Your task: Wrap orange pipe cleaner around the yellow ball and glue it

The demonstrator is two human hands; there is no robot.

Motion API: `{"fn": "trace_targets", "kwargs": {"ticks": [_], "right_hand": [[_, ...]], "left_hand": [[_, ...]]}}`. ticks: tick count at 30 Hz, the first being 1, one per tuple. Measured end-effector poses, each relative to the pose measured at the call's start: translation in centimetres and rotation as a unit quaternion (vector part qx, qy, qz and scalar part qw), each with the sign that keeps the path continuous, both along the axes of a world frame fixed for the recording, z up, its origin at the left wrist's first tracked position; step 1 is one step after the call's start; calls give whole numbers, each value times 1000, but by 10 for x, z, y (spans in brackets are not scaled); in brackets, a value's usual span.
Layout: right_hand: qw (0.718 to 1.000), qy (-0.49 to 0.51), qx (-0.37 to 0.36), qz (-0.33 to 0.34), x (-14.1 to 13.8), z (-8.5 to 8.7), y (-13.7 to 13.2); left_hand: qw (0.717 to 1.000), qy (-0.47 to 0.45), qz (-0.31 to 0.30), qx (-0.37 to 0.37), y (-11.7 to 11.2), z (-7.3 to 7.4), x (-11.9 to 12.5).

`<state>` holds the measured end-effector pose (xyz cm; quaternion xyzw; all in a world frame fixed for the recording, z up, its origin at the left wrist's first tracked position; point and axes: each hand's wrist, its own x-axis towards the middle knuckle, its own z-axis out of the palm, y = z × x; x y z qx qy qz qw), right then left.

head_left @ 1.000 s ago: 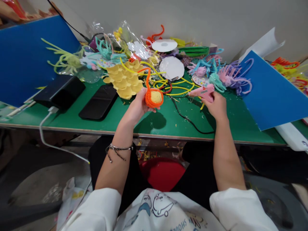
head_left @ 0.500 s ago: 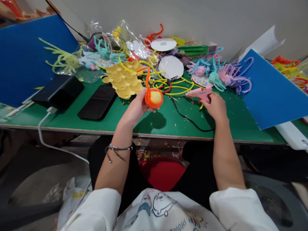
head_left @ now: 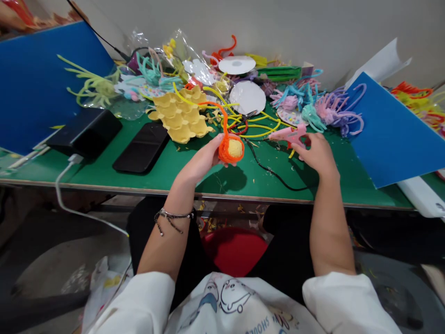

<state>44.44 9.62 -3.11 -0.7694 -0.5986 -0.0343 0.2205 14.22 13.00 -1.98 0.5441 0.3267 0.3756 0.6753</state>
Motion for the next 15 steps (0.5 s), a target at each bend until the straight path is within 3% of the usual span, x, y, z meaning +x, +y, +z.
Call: {"fn": "trace_targets", "kwargs": {"ticks": [3,6,8,11,15], "right_hand": [[989,17,142,-35,3,-1,4],[937,32,339,-78,-3,4,8],[914,31,400,-65,-16,11,6],[919,21,392,29,-48,22,-4],[928,-1,244,281,-87,31,-18]], "left_hand": [[1000,17,-7,12,-1,-3,0],[998,38,-28,33,-1,-5,0],[997,50,-50,43,-1,-6,0],[992,66,-92,55,-2,-7,0],[984,98,-130,77,-6,-8,-1]]}}
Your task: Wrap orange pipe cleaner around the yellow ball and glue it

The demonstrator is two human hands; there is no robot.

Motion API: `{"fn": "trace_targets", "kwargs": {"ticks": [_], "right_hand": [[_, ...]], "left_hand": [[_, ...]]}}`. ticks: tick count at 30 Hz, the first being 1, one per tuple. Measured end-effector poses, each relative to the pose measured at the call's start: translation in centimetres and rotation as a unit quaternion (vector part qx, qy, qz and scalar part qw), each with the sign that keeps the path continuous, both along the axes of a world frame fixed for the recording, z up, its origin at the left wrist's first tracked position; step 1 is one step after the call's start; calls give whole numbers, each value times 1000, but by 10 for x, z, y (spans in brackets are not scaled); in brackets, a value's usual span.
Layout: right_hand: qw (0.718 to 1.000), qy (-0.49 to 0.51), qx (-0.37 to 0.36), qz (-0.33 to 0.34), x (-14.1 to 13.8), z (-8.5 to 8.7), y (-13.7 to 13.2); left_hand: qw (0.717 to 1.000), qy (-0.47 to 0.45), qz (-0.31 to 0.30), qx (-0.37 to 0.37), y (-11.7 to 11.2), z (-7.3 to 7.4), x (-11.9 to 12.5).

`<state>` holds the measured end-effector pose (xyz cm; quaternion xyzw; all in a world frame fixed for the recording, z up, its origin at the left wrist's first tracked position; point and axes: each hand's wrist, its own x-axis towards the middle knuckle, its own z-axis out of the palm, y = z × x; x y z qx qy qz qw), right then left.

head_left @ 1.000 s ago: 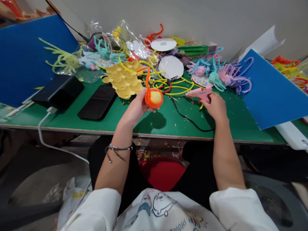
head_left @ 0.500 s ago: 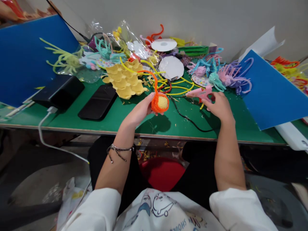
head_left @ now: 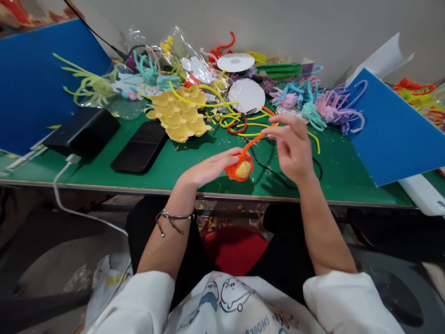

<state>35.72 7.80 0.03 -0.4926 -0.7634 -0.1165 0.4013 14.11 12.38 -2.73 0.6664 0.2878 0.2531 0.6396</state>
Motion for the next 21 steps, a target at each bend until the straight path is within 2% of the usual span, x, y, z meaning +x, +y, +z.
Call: {"fn": "trace_targets", "kwargs": {"ticks": [2,4,12,16,21], "right_hand": [[995,-49,-43,79,-10,2,-4],[991,-70,-56,101,-14,2,-7],[995,-45,-58,66,-15,3,-12],[996,-29,-30,78,-19,2,-12],[996,-29,-18,78,-24,1,-13]], "left_hand": [[1000,15,9,3,-2,-1,-1],[1000,23,19,3,-2,-2,-2],[998,23,-43,49,-3,1,-1],[994,54,-61,68,-4,3,1],[994,46,-72,63,-5,4,4]]}}
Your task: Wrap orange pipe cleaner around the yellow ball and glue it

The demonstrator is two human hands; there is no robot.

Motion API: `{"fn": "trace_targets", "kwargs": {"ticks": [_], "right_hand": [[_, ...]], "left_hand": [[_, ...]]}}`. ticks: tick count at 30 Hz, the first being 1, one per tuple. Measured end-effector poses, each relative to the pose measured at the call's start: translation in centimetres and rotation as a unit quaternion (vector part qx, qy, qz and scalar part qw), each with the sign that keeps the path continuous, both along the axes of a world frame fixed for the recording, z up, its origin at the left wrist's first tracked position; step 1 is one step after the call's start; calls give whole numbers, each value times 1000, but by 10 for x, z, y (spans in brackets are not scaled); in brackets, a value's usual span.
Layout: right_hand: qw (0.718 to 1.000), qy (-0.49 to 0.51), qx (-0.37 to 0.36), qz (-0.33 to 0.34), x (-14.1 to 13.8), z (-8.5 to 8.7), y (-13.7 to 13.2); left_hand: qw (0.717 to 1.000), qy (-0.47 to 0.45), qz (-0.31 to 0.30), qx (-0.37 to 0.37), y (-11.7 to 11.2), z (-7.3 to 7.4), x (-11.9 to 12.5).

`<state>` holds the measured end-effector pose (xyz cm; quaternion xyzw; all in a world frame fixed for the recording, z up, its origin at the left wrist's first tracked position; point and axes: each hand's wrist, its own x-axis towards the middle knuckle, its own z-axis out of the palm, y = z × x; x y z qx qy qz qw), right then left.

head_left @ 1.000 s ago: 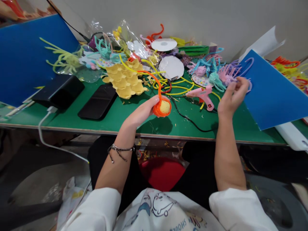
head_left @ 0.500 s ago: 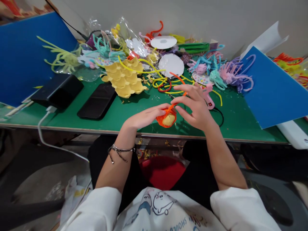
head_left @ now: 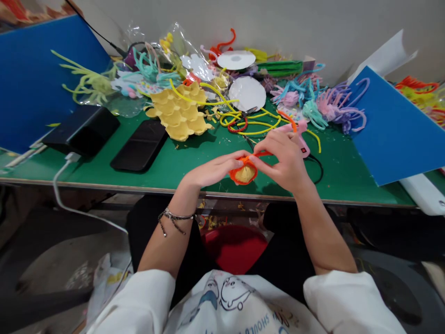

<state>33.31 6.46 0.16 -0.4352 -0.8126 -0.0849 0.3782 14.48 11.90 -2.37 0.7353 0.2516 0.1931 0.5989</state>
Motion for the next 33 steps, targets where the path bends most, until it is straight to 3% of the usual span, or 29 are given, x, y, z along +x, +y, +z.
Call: {"fn": "trace_targets", "kwargs": {"ticks": [11,23,33], "right_hand": [[998,-33,46,12,-4,-3,-1],[997,12,18,69,0,-2,2],[996,47,-19,75,0,-7,6]], "left_hand": [[999,-10,20,43,3,-3,1],[991,3,120,62,-1,9,3],[988,-53,142,42,1,8,4]]}}
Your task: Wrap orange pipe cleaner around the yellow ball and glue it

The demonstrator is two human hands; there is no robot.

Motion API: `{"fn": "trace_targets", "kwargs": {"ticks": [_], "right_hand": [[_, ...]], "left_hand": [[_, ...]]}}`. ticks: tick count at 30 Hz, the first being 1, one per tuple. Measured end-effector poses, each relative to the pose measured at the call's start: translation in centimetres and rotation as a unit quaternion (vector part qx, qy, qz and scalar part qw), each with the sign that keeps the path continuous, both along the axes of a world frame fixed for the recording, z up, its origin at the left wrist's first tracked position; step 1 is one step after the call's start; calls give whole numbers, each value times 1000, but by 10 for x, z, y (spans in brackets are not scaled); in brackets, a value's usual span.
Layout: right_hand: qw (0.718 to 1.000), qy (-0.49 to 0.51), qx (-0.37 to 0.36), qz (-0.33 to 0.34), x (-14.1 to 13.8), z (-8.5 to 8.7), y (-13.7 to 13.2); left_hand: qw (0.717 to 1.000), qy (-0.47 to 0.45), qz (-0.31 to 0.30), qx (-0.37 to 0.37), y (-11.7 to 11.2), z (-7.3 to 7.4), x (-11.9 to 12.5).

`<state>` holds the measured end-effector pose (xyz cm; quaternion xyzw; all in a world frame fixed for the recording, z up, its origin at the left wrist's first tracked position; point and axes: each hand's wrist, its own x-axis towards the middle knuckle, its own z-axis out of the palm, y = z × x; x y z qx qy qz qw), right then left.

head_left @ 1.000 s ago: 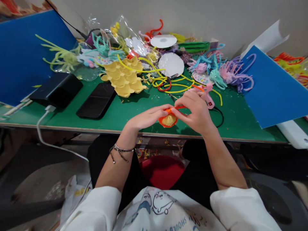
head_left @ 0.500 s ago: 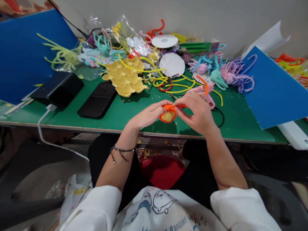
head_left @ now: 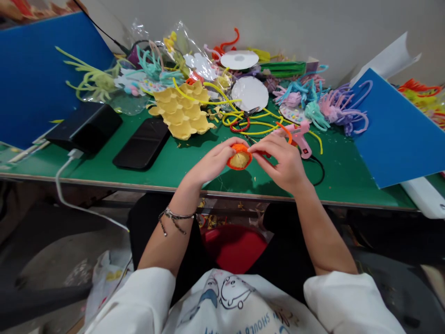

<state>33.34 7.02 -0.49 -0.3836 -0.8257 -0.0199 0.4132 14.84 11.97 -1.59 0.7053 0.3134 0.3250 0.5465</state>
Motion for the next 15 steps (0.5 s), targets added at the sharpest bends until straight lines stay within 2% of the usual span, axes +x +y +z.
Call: {"fn": "trace_targets", "kwargs": {"ticks": [9,15], "right_hand": [[1000,10,-5,14,0,-1,2],[1000,11,-7,2,-1,-2,2]], "left_hand": [[999,-36,-3,-20,1,-2,1],[1000,-10,-6,-18,0,-2,-1]]}}
